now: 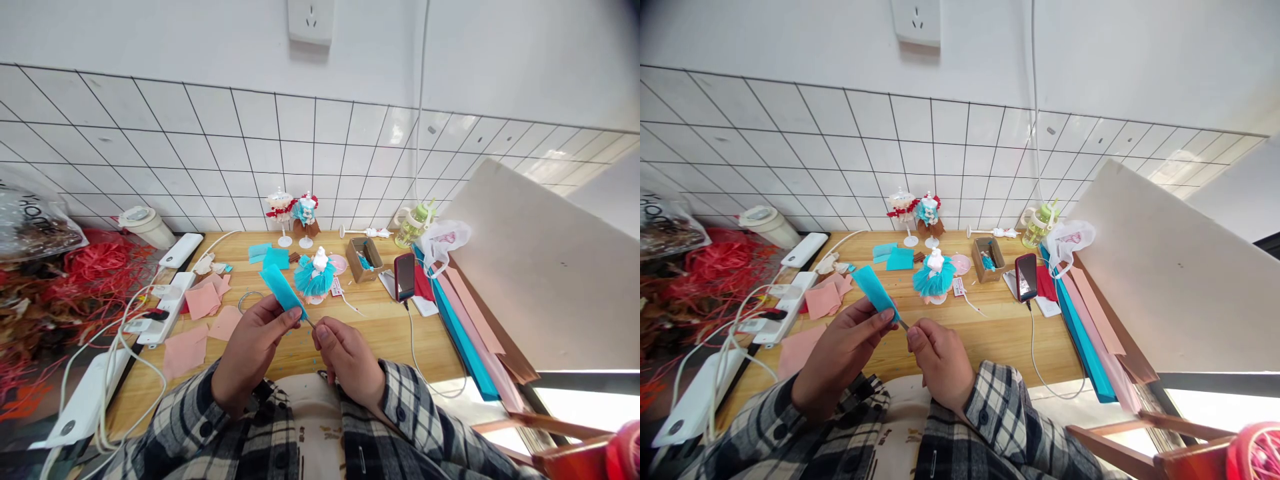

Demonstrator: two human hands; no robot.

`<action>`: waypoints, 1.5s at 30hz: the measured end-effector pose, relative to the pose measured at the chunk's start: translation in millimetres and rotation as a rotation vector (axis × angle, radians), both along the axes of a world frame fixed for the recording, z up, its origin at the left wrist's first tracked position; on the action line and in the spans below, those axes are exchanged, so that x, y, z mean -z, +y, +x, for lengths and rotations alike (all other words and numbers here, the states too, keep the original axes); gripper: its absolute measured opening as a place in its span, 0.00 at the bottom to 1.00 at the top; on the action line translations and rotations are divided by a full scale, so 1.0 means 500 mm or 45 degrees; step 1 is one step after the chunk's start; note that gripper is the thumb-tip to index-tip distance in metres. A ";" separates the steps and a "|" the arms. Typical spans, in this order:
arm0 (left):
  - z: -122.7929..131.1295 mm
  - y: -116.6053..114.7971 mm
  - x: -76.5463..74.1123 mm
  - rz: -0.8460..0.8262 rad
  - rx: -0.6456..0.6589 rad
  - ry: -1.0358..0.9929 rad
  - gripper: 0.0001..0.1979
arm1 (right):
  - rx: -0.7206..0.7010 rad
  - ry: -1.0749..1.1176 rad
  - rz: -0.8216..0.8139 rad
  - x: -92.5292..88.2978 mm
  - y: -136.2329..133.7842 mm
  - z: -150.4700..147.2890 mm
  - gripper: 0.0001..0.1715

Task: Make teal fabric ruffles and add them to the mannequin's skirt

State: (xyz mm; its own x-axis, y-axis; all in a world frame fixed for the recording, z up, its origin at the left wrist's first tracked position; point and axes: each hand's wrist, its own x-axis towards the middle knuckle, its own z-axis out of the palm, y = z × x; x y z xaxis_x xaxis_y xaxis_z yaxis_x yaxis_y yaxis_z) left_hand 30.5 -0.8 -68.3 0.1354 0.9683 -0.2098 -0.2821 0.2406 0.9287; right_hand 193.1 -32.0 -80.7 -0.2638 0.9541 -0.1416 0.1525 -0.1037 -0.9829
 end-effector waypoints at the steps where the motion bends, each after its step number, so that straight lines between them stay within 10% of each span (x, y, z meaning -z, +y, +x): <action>1: 0.000 0.000 0.000 -0.001 -0.001 0.004 0.07 | -0.002 -0.002 -0.002 0.001 0.000 0.000 0.26; 22: 0.001 -0.003 0.001 0.021 0.003 -0.017 0.07 | -0.028 -0.086 0.029 -0.004 -0.002 0.004 0.26; 31: 0.002 0.003 -0.011 0.053 0.004 0.064 0.06 | 0.116 0.324 -0.001 0.023 0.006 0.014 0.26; 45: 0.006 0.016 0.010 0.005 0.483 0.206 0.12 | 0.234 0.329 -0.101 0.027 0.054 0.015 0.14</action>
State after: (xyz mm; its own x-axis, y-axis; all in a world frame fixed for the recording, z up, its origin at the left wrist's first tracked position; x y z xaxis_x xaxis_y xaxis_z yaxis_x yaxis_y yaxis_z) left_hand 33.5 7.4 -73.4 0.4484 0.8569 -0.2541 -0.0242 0.2958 0.9549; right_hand 200.6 -5.1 -94.3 -0.1247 0.9778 -0.1686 -0.1292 -0.1845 -0.9743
